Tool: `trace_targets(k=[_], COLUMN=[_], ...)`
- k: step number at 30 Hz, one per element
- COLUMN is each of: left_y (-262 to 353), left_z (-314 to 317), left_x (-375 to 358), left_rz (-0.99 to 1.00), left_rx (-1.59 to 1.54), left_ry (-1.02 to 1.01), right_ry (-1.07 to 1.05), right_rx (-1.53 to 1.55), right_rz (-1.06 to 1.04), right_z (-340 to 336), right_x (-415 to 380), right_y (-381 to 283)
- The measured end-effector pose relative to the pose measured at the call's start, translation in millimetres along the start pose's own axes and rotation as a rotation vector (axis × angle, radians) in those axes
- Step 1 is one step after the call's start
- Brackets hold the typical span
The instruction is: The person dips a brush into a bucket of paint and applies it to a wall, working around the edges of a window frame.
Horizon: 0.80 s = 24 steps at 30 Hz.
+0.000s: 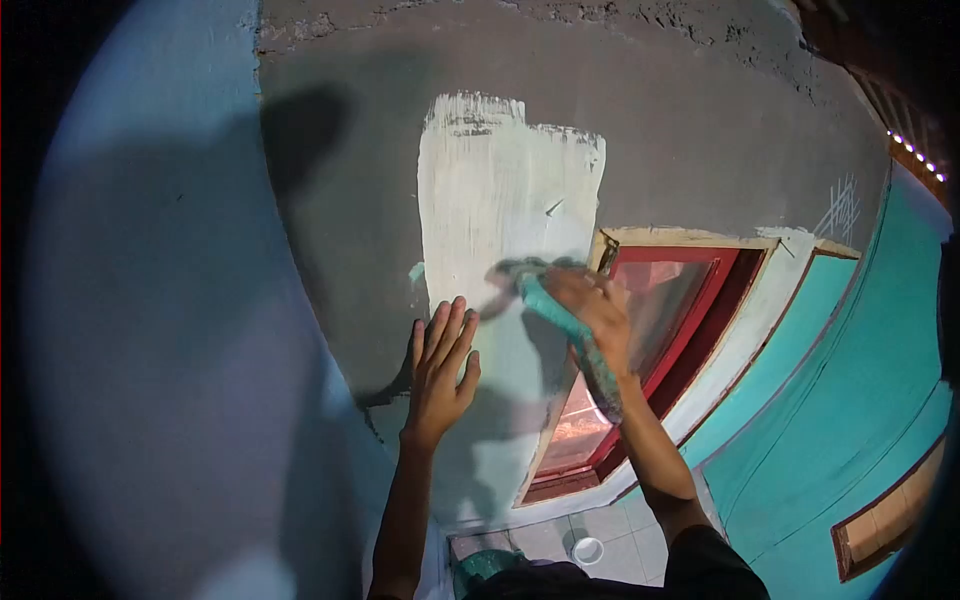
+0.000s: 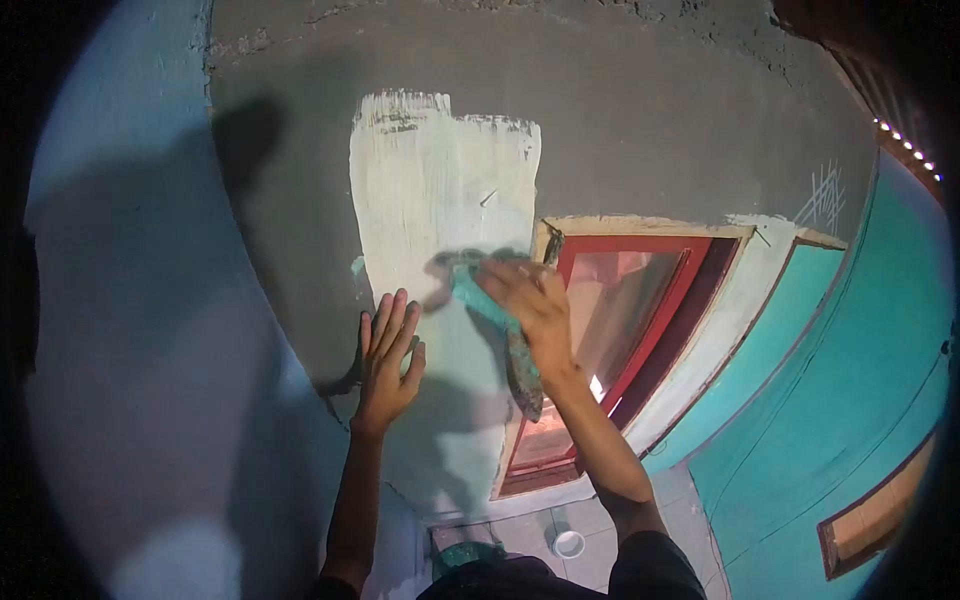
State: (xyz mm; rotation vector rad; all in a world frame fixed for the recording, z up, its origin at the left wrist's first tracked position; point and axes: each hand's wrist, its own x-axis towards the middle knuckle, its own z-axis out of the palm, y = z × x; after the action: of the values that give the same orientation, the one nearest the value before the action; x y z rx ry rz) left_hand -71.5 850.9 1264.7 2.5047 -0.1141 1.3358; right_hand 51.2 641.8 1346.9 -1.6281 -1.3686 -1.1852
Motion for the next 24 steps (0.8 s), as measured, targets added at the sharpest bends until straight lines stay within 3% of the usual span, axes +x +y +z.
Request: trace_targets(k=[4,7,11,24], left_y=[-5,-8,-9,-31], left_z=[16,24,29,72], left_x=[-1,-14,-32,-156], left_rz=[0.0,-0.022,-0.063,-0.107], left_rx=[0.166,0.177,0.145,0.108], left_ry=[0.0,-0.003,-0.082,-0.121], right_ry=[0.229,0.131,0.063,-0.152], right_rx=[-0.131,-0.065,-0.191,-0.006], right_rz=[-0.141,-0.022,0.023,0.275], right_z=[-17,-10,22,97], right_x=[52,35,-47,-294], right_y=[5,6,-2,-39])
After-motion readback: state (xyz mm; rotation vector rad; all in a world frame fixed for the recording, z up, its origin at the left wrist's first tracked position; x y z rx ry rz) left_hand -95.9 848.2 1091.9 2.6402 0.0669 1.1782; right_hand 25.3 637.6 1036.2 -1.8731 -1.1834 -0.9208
